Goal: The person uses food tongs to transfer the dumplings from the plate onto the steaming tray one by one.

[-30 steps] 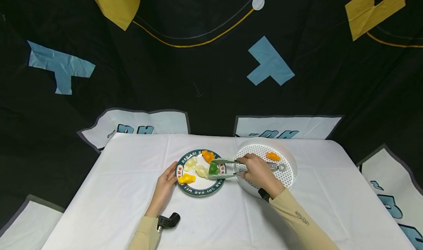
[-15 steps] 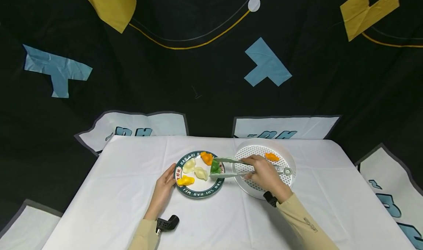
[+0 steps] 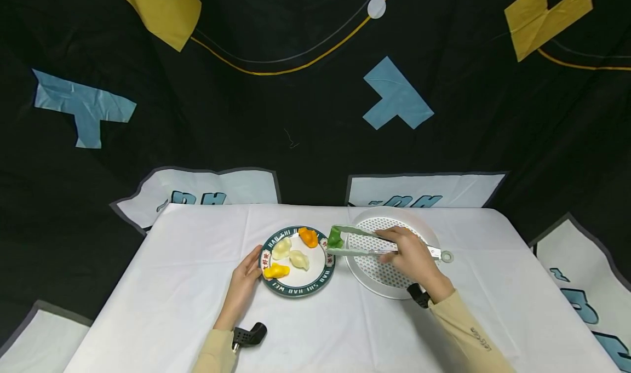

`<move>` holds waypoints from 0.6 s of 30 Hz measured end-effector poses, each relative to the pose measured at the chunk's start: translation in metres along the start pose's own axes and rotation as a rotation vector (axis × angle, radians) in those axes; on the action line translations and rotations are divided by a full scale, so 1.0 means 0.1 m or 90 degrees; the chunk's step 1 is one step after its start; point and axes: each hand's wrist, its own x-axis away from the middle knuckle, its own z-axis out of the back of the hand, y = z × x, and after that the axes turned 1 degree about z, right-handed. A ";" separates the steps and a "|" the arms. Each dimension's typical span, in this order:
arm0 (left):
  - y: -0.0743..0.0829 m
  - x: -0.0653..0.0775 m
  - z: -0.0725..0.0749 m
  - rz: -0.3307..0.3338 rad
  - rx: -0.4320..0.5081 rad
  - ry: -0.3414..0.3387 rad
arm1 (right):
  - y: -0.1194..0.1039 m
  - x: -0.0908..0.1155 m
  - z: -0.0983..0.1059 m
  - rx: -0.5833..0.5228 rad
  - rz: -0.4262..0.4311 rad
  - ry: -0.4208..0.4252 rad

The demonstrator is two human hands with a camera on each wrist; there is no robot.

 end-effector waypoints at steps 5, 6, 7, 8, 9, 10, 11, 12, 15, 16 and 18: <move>0.00 0.01 0.00 -0.007 0.012 -0.002 | 0.09 0.02 0.07 0.006 -0.003 0.018; 0.00 0.01 0.00 -0.007 0.013 -0.002 | 0.10 0.02 0.09 0.005 -0.005 0.020; 0.00 0.01 0.01 -0.007 0.013 -0.002 | 0.12 0.03 0.10 0.005 -0.007 0.022; -0.01 0.00 0.01 -0.007 0.013 -0.002 | 0.14 0.03 0.11 0.005 -0.010 0.023; -0.01 0.00 0.01 -0.007 0.013 -0.001 | 0.16 0.04 0.12 0.004 -0.015 0.023; -0.02 0.00 0.01 -0.007 0.013 -0.001 | 0.18 0.05 0.13 0.005 -0.020 0.022; -0.02 0.00 0.01 -0.007 0.013 -0.001 | 0.20 0.06 0.15 0.005 -0.026 0.020; -0.02 0.00 0.01 -0.008 0.013 0.000 | 0.22 0.07 0.16 0.006 -0.033 0.019; -0.02 -0.01 0.01 -0.010 0.015 0.000 | 0.28 0.09 0.19 0.007 -0.056 0.015; -0.02 -0.01 0.01 -0.011 0.015 -0.001 | 0.30 0.10 0.20 0.009 -0.063 0.014; -0.02 -0.01 0.01 -0.011 0.017 -0.002 | 0.34 0.11 0.22 0.012 -0.077 0.013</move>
